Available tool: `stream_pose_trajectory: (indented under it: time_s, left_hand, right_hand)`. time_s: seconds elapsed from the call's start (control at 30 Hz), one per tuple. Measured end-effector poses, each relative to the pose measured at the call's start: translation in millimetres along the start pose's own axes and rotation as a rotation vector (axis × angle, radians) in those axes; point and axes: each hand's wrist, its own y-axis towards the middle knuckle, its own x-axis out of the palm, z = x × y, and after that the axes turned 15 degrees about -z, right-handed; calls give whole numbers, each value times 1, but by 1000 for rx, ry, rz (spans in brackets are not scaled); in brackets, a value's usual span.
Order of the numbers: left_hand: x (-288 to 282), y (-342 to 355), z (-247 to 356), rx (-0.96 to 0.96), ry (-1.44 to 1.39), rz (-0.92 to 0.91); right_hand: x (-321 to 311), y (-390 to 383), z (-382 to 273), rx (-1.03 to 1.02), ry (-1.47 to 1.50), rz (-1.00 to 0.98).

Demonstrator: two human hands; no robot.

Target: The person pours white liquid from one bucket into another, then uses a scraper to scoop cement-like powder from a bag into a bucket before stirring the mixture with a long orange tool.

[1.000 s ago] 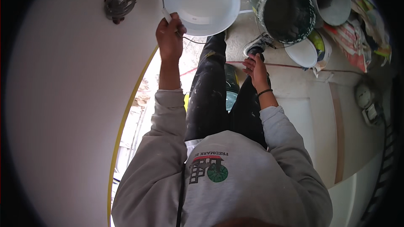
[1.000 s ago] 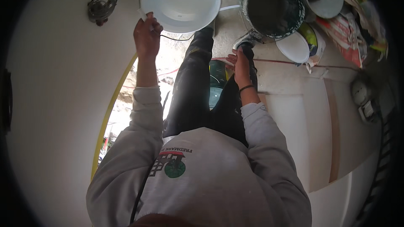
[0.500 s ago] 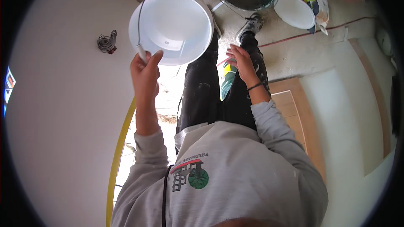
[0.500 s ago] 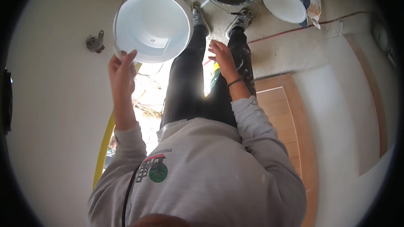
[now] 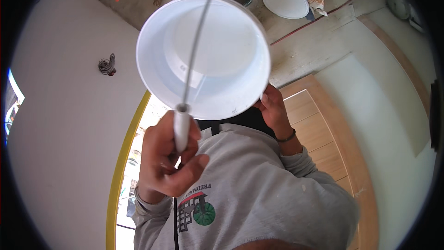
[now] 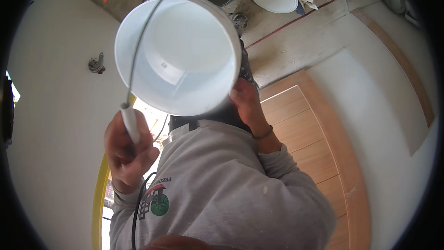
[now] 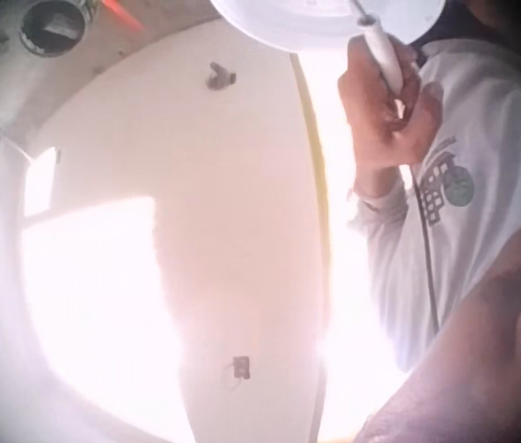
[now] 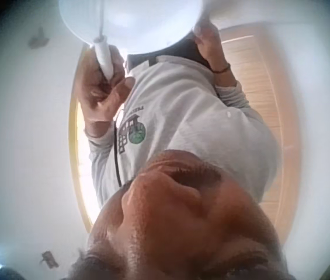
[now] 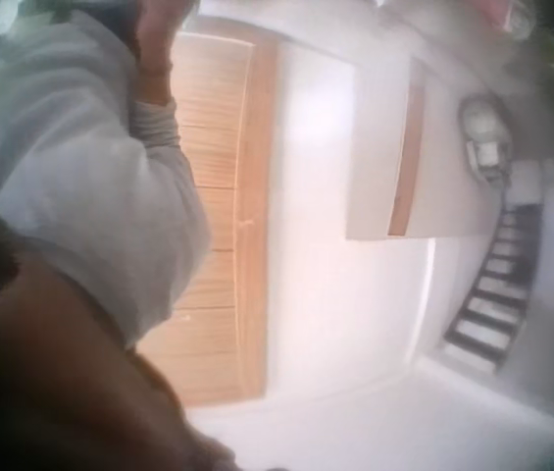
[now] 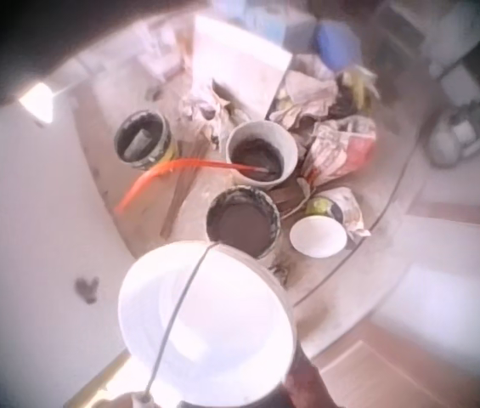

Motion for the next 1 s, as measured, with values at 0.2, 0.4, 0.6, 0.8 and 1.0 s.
stream_pose_trajectory:
  time_s: [0.2,0.4,0.6,0.8,1.0]
  left_hand:
    - [18,57,-10,98,88,-341]
    - [80,149,-61,174,203,-476]
    - [150,230,-130,343,399,-400]
    - [168,250,-184,342,623,-400]
    - [91,269,-238,-33,406,642]
  right_hand:
    - [-38,-38,-34,-149,-150,41]
    - [-77,-32,-73,-46,-1131,112]
    - [-147,-17,-74,-488,-270,92]
    - [-166,-9,-100,-156,110,561]
    - [-187,25,-98,-108,152,724]
